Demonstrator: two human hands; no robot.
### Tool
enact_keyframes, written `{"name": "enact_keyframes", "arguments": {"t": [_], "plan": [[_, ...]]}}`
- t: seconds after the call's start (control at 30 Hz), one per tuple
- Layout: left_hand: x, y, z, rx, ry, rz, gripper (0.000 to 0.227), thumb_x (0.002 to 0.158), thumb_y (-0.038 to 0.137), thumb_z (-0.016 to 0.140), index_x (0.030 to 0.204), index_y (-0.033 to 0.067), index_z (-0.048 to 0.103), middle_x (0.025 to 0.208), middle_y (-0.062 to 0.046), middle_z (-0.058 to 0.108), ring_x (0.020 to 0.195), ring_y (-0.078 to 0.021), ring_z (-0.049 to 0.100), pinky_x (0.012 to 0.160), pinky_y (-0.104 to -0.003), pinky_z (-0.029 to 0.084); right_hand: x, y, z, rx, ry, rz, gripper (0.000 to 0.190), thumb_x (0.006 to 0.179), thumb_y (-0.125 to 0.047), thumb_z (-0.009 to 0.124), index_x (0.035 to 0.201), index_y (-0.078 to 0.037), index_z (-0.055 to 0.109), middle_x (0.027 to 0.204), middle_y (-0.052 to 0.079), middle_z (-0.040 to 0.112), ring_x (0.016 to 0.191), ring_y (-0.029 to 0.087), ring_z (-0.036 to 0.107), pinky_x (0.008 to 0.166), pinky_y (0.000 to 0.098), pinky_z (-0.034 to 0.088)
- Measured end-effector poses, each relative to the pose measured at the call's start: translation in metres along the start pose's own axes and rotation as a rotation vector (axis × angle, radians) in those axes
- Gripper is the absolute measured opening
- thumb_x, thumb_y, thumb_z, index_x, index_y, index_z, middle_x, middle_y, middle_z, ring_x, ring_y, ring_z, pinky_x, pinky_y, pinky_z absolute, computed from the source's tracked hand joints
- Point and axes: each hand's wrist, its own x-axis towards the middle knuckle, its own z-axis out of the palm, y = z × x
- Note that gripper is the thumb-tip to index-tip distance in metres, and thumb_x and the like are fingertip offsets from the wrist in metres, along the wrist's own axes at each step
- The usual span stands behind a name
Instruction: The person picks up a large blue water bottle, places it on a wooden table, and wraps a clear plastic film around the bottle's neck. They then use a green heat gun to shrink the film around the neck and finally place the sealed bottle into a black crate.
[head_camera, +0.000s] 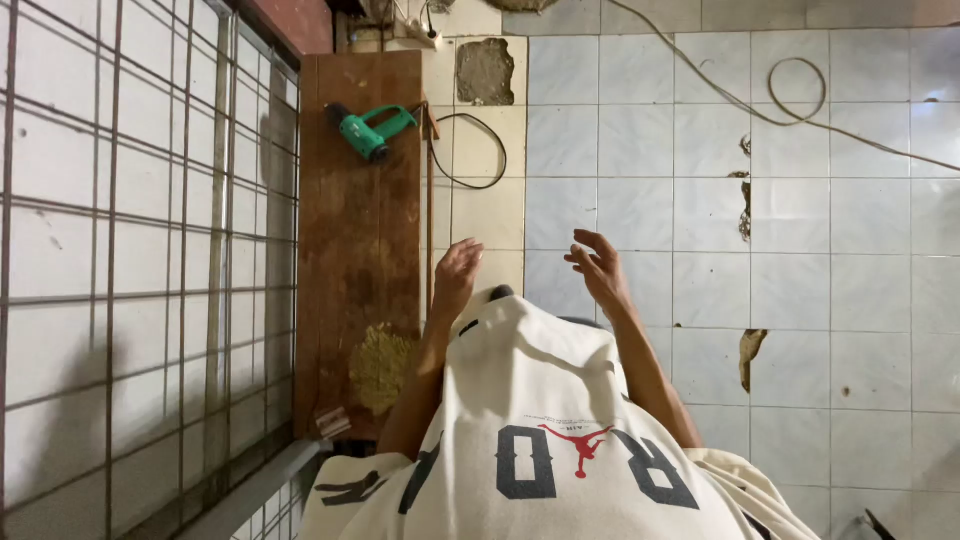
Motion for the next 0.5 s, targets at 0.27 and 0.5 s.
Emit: {"name": "enact_keyframes", "arguments": {"t": [0.27,0.5], "plan": [[0.206,0.194,0.014,-0.191,-0.216,0.055,0.043,0.104,0.021,0.060,0.139,-0.0028,0.054,0.137,-0.017,0.067,0.133,-0.0261,0.061,0.114,-0.038,0.047,0.142,-0.115,-0.042,0.155,0.062,-0.153,0.051,0.103,-0.031,0.060,0.146,-0.005,0.052,0.148,0.014,0.056,0.121,0.026,0.066,0.096,0.0384,0.058],[0.413,0.166,0.072,-0.306,-0.078,0.047,0.045,0.105,0.020,0.061,0.140,-0.0049,0.051,0.134,-0.018,0.068,0.131,-0.0241,0.062,0.113,-0.035,0.048,0.338,-0.172,-0.115,0.226,0.161,-0.158,0.055,0.106,-0.042,0.052,0.147,-0.005,0.050,0.150,0.015,0.055,0.126,0.029,0.064,0.097,0.0408,0.056]]}}
